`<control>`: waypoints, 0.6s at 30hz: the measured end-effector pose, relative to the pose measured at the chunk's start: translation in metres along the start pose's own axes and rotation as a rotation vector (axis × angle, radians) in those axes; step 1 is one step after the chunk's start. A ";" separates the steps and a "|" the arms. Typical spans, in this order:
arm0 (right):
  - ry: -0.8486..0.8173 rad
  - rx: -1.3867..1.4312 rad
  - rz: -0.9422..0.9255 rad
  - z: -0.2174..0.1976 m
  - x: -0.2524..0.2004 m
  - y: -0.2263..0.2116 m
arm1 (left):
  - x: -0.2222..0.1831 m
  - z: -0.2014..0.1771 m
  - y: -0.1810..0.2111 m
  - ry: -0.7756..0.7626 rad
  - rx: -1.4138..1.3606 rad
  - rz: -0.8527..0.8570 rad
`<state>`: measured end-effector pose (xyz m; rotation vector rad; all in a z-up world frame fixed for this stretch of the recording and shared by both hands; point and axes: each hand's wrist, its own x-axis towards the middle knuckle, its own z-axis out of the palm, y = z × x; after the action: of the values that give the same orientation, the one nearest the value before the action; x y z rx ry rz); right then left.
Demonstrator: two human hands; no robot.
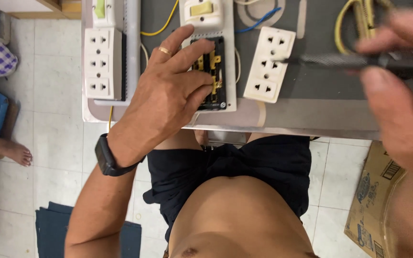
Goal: Assembling and securing internal components of a power strip using a screwdriver and adhesive.
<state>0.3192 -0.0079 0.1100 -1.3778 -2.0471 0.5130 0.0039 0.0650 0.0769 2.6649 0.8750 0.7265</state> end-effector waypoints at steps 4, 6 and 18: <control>0.364 0.294 0.257 0.040 -0.043 0.036 | 0.010 -0.008 0.002 -0.037 -0.035 0.039; 0.584 0.525 0.240 0.055 -0.062 0.075 | 0.011 -0.006 0.000 -0.038 -0.052 0.065; 0.504 0.442 0.226 0.059 -0.062 0.076 | 0.031 -0.030 0.005 -0.325 0.306 0.263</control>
<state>0.3488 -0.0346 0.0026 -1.3049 -1.2927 0.5972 0.0116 0.0820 0.1161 3.0876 0.5953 0.2027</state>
